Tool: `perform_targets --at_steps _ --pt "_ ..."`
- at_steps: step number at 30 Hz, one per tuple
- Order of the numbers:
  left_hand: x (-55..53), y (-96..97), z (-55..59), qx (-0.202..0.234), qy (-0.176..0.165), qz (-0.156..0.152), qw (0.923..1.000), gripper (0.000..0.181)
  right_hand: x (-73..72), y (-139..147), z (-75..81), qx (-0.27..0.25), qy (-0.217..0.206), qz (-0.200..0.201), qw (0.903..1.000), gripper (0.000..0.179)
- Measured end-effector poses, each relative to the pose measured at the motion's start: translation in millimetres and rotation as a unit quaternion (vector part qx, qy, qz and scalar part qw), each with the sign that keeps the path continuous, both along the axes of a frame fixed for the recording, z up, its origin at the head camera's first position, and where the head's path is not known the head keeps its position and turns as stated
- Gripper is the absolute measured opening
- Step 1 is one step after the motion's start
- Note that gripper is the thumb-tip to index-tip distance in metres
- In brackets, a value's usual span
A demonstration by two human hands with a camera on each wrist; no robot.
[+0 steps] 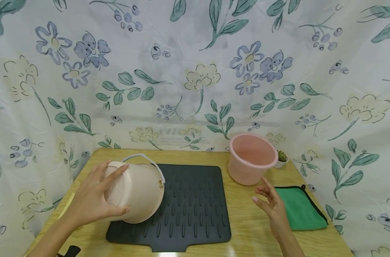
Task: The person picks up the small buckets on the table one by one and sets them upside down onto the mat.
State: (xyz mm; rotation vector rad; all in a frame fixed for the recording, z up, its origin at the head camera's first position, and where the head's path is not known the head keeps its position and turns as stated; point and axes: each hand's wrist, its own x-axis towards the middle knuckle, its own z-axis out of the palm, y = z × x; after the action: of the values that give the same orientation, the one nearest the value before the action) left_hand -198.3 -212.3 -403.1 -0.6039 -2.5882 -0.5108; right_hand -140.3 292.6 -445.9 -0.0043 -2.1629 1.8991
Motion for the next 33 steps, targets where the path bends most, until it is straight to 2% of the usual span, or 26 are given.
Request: perform_targets --at_steps 5,13,27,33 --pt "-11.9 6.2 5.2 -0.027 -0.033 0.002 0.9991 0.115 -2.9 3.7 -0.2 0.006 0.003 -0.004 1.0000 0.066" --pt "-28.5 19.6 14.2 -0.061 -0.105 0.001 0.9926 0.111 -4.3 8.7 0.0 -0.002 -0.006 -0.002 1.0000 0.067" --pt "-48.8 37.3 17.9 -0.094 -0.150 -0.019 0.9840 0.110 -2.8 12.2 2.3 -0.018 -0.009 -0.007 0.9998 0.067" --pt "-56.6 44.1 18.2 -0.110 -0.156 -0.027 0.9812 0.109 -2.6 14.3 2.1 -0.017 -0.003 -0.013 0.9998 0.067"
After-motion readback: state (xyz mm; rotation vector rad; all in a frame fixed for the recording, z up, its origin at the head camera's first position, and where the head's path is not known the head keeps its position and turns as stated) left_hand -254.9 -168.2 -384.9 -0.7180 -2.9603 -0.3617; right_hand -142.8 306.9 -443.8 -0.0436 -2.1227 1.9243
